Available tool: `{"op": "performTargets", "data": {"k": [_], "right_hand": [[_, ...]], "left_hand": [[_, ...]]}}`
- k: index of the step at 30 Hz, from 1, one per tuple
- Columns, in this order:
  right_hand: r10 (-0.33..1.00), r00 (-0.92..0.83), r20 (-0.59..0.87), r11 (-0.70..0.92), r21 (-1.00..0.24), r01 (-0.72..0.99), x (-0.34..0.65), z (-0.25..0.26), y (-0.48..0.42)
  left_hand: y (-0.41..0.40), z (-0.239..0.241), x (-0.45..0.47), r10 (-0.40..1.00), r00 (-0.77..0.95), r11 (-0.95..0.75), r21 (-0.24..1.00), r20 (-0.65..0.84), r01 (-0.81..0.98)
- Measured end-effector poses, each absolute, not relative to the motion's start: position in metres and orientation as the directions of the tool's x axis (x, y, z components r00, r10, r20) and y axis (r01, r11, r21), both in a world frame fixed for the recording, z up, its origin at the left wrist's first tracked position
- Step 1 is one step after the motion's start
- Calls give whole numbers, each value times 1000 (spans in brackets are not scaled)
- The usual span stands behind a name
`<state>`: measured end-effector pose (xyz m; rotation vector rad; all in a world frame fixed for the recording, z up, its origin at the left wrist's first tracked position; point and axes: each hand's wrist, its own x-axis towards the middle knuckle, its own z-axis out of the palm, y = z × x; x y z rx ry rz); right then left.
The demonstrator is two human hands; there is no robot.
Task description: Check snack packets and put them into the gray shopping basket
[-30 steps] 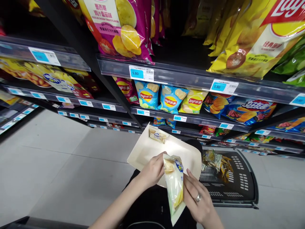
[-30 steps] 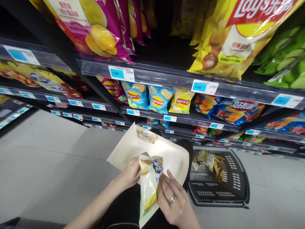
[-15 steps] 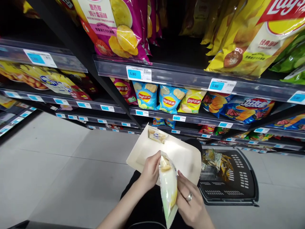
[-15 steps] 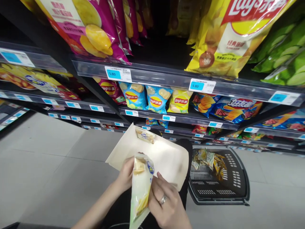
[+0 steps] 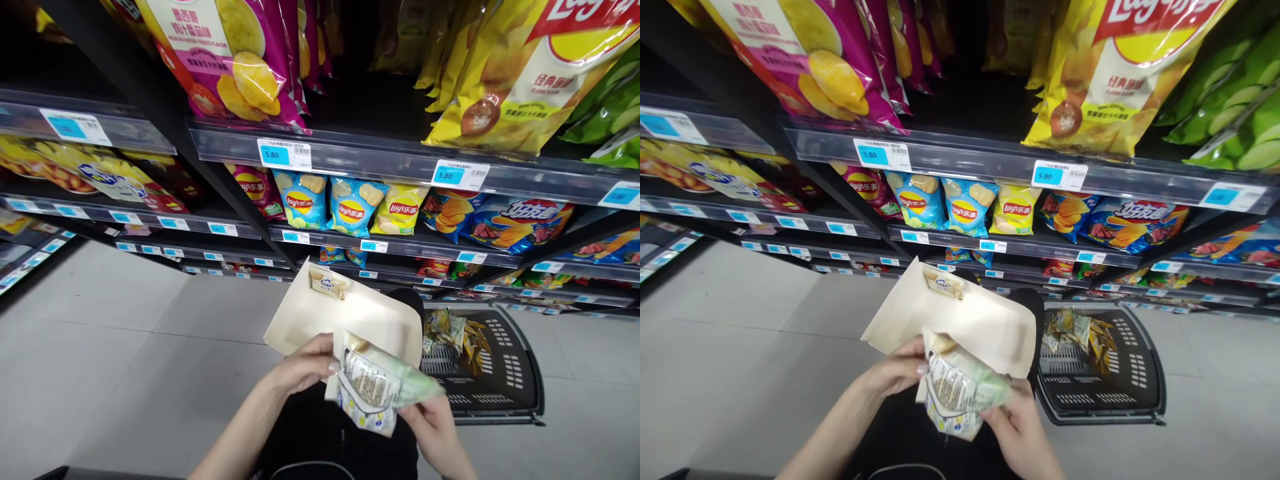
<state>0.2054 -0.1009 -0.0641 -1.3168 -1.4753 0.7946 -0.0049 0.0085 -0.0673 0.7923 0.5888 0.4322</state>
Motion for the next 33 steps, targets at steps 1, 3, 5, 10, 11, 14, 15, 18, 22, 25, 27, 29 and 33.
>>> {"op": "performTargets", "data": {"k": [1, 3, 5, 10, 11, 14, 15, 18, 22, 25, 27, 29, 33], "right_hand": [[987, 41, 156, 137, -944, 299, 209, -62, -100], [999, 20, 44, 38, -977, 209, 217, -56, -96], [998, 48, -45, -51, -989, 136, 222, -51, -93], [963, 101, -250, -253, -967, 25, 223, -48, -90], [957, 126, -263, -270, -962, 46, 222, -49, -90], [932, 220, -288, -323, -936, 142, 223, -50, -93], [925, 236, -298, -339, -928, 154, 224, -49, -94], [908, 205, -366, -394, -912, 117, 228, -43, -97], [926, 193, -324, -358, -916, 181, 240, -35, -100], [986, 159, -42, -104, -909, 403, 250, -36, -101], [979, 138, 151, 55, -845, 533, 254, -38, -103], [953, 127, 274, 150, -794, 589, 255, -39, -106], [919, 102, 381, 274, -802, 531, 249, -40, -113]], "left_hand": [[8, -67, -7, 526, 762, 659, 748, -379, -83], [8, -64, -9, 514, 726, 640, 768, -457, 30], [8, -58, -7, 547, 679, 569, 813, -489, 126], [6, -38, 4, 686, 551, 443, 873, -475, 201], [5, -34, 5, 708, 530, 427, 880, -467, 206], [3, -28, 5, 746, 505, 327, 900, -433, 288], [2, -26, 4, 753, 507, 283, 902, -420, 326], [3, -21, -1, 755, 527, 186, 898, -390, 399], [4, -15, -2, 734, 573, 131, 904, -365, 407], [4, -13, 1, 751, 635, -86, 925, -183, 369], [3, -14, 2, 745, 667, -300, 897, 7, 325], [0, -15, 2, 755, 648, -383, 869, 99, 313], [-4, -14, -2, 837, 547, -201, 929, -3, 312]]}}
